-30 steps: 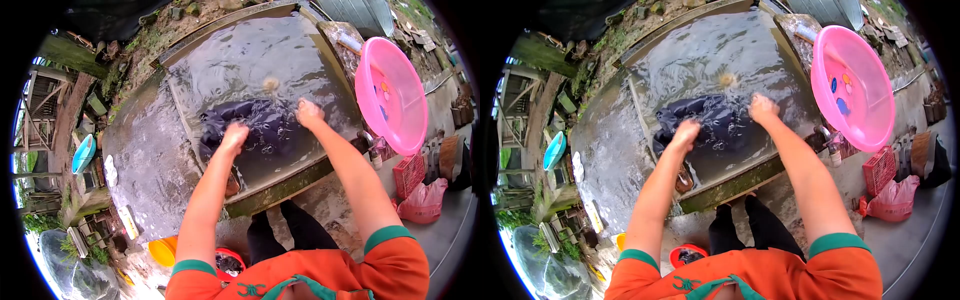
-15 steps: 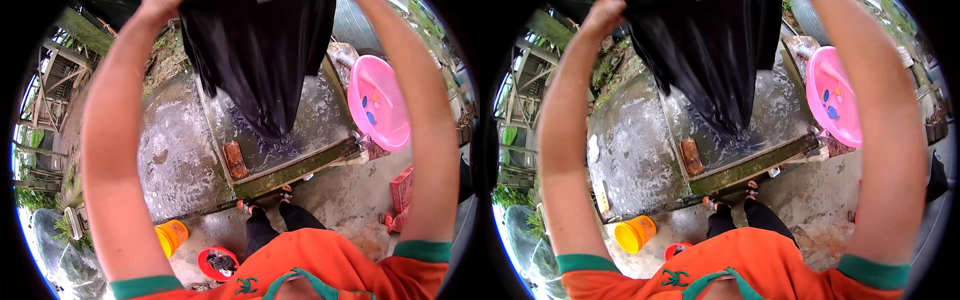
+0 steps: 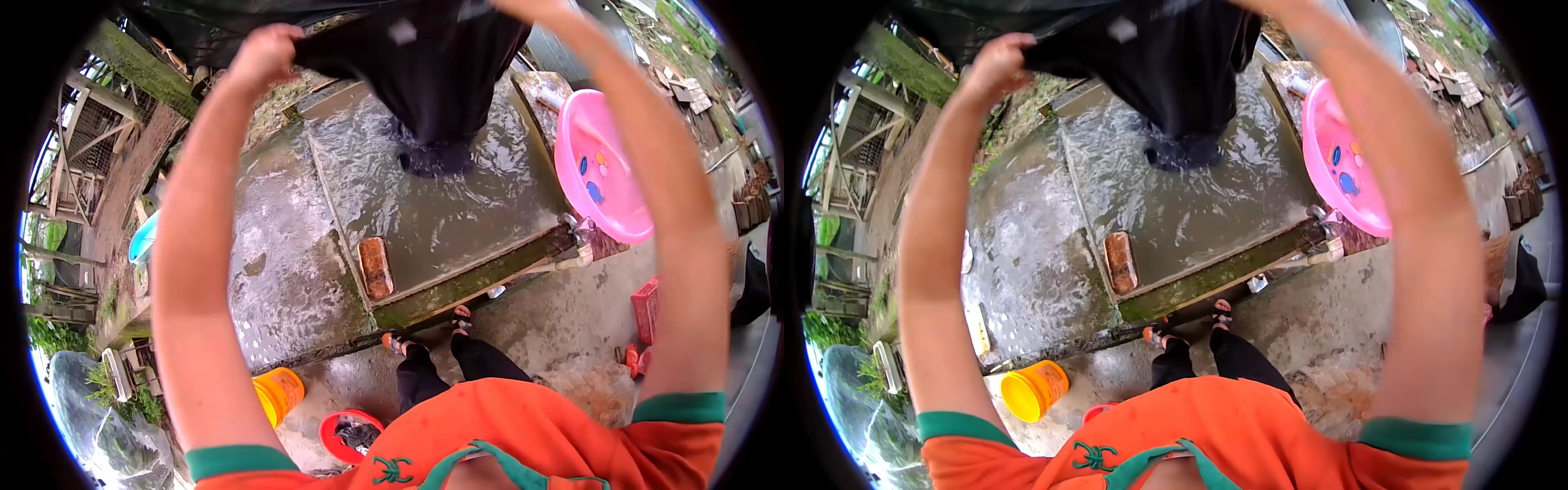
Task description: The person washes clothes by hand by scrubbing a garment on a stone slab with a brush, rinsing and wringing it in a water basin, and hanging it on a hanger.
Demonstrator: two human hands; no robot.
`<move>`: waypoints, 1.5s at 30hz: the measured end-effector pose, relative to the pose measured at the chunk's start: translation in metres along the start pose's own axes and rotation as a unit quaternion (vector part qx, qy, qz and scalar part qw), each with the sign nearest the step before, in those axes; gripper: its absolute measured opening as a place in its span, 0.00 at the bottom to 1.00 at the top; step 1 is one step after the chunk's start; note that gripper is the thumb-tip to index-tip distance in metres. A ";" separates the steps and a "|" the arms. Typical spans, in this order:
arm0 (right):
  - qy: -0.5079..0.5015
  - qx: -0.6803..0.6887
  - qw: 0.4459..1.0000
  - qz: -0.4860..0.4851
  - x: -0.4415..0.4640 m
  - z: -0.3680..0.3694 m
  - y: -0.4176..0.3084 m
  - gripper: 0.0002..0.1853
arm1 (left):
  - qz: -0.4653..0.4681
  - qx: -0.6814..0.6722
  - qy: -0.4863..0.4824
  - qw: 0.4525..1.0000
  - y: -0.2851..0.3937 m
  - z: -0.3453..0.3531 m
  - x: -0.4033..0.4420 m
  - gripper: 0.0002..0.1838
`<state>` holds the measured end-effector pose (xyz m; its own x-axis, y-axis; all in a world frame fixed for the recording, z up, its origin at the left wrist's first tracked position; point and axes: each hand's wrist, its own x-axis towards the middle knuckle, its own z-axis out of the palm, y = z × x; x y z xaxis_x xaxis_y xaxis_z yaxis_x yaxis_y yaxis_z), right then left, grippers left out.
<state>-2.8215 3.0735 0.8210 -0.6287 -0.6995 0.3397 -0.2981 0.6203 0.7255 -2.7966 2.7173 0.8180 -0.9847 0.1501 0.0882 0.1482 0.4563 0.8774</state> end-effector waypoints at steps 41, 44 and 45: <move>0.004 0.812 -0.361 0.459 -0.010 0.040 -0.363 0.42 | 0.215 0.133 -0.014 0.968 -0.013 -0.010 -0.139 0.16; 0.050 0.845 -0.271 0.458 0.054 0.008 -0.369 0.18 | 0.199 0.157 0.023 0.967 -0.040 -0.066 -0.171 0.17; 0.083 0.860 -0.256 0.434 0.072 0.016 -0.385 0.10 | 0.198 0.154 0.040 0.967 -0.064 -0.082 -0.181 0.17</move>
<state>-2.7630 2.7900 0.5568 -0.9262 -0.1963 -0.3218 0.2900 -0.9164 -0.2757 -2.6355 2.5884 0.7844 -0.8470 0.3041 0.4361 0.5238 0.6181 0.5862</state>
